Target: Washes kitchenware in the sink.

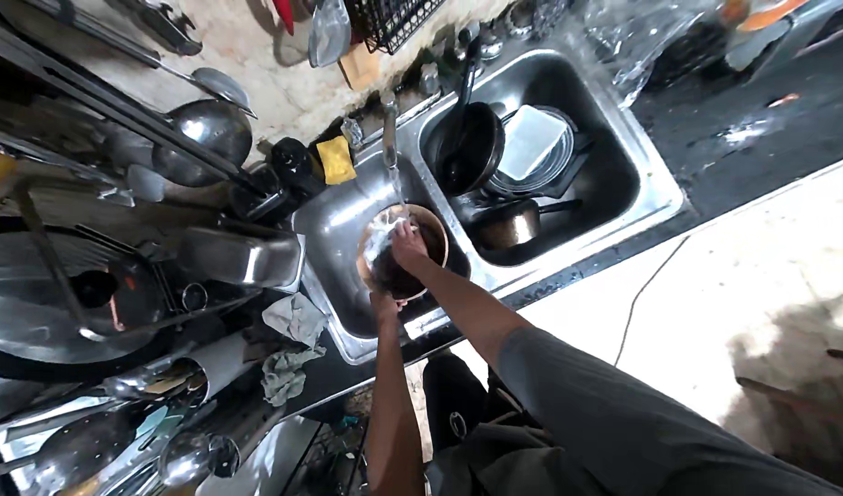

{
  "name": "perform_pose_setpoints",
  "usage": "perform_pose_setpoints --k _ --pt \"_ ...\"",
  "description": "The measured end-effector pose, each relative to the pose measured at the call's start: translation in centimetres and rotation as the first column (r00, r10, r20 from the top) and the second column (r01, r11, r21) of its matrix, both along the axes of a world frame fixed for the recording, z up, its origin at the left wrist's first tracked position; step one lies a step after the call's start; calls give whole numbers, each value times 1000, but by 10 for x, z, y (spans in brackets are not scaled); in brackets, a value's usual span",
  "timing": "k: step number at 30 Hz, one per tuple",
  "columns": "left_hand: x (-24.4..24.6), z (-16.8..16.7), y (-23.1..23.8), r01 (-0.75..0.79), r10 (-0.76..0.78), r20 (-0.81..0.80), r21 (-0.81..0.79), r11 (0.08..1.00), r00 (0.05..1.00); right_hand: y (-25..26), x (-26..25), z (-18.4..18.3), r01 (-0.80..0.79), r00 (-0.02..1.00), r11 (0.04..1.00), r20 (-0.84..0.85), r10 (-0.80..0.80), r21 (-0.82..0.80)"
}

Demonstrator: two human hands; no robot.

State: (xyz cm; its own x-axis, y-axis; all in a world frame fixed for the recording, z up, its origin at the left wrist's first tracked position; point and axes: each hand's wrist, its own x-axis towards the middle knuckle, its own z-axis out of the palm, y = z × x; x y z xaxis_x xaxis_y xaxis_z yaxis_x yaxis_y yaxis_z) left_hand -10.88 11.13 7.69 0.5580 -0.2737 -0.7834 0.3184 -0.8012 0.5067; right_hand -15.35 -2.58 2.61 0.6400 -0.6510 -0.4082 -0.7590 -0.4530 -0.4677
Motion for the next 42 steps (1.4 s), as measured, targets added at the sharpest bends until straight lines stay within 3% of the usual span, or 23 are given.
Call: perform_pose_setpoints --k 4,7,8,11,15,18,19,22,24,28,32,34,36,39,42 --pt "3 -4 5 -41 42 20 -85 996 999 -12 -3 -7 -282 958 958 60 279 51" --pt "6 8 2 -8 14 99 -65 998 995 -22 2 -1 -17 999 999 42 19 -30" --pt "7 15 0 19 -12 148 -50 999 989 -21 5 0 -14 999 998 48 17 -59" --pt "13 33 -6 118 -123 292 35 992 949 -28 3 2 -222 958 971 166 235 -92" --pt "24 61 -15 220 -277 394 185 958 876 -32 7 11 97 988 993 123 -89 -64" --pt "33 76 -21 239 -324 452 236 942 831 -28 0 23 -23 972 993 229 49 -114" --pt "38 80 -18 253 -343 463 246 936 817 -28 -5 27 5 974 989 224 29 -150" --pt "60 93 -13 319 -384 476 213 923 791 -34 -20 49 300 949 927 173 -265 -224" --pt "78 95 -11 353 -391 454 170 920 801 -36 -30 68 428 903 892 105 -416 -146" --pt "107 84 -19 449 -459 407 128 885 790 -33 -64 112 531 828 822 77 -555 207" --pt "108 76 -49 520 -525 443 145 842 727 -22 -104 143 578 769 783 165 -617 232" --pt "96 76 -71 517 -484 460 63 854 744 -24 -118 153 613 744 760 164 -648 217" --pt "83 70 -90 472 -369 427 -162 867 826 -23 -133 163 655 705 723 166 -689 219" --pt "66 71 -119 347 -298 179 -482 805 938 -27 -159 180 724 626 640 147 -766 258" --pt "52 91 -140 178 -296 -110 -589 788 949 -35 -184 193 767 520 513 96 -849 385"
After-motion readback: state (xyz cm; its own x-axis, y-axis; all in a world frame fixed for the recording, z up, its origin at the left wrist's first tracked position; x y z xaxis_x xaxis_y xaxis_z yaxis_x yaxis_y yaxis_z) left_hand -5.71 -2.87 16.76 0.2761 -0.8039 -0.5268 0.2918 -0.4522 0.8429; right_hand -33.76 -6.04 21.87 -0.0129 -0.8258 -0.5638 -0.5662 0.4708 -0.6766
